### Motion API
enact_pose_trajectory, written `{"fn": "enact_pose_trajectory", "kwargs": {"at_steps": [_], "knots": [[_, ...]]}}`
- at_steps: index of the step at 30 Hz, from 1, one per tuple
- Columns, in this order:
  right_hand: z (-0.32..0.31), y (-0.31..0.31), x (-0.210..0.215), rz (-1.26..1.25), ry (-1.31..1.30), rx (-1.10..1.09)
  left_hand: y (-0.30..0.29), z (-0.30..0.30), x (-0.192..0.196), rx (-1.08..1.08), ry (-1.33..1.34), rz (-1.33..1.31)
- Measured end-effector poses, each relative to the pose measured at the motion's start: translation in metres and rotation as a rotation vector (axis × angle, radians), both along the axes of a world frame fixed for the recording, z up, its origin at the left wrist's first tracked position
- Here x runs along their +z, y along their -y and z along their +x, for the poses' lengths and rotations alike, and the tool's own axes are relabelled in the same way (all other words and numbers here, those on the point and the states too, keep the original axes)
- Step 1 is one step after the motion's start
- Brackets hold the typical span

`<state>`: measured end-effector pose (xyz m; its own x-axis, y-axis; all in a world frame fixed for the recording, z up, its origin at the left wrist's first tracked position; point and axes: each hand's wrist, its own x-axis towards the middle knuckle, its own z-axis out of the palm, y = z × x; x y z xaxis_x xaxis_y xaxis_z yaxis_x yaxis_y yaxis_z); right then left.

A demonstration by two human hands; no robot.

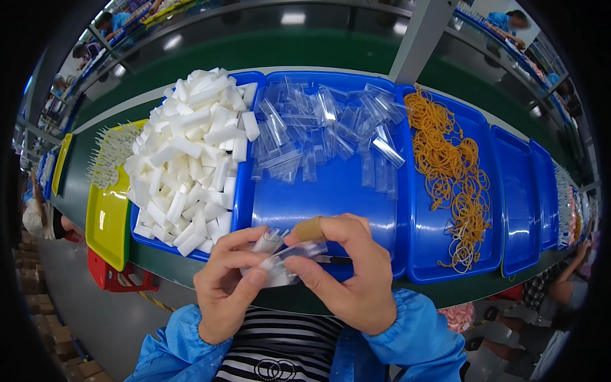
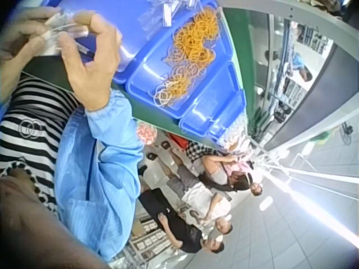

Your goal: The person assembles small white cylindrical objects by inserting them into clear plastic tubes and securing them with rubber bands. The person uses a metal tool to adjust the components within the tubes. The assembled units are placed into a yellow tray.

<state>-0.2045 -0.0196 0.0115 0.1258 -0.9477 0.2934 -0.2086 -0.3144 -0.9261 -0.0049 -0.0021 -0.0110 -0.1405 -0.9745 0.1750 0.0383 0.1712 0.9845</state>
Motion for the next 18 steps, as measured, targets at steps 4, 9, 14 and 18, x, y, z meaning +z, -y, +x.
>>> {"fn": "enact_pose_trajectory", "kwargs": {"at_steps": [4, 9, 14, 18], "knots": [[0.010, -0.010, -0.003, 0.186, 0.276, -0.039, 0.001, -0.002, -0.001, 0.028, 0.019, -0.007], [0.006, -0.007, -0.008, -0.210, -0.216, -0.095, -0.001, -0.006, 0.005, 0.092, 0.185, -0.117], [0.001, 0.005, 0.002, 0.316, 0.189, 0.027, -0.002, -0.005, 0.003, 0.087, 0.215, -0.110], [0.005, 0.000, 0.002, 0.286, 0.147, 0.016, -0.002, -0.007, 0.004, 0.086, 0.183, -0.100]]}}
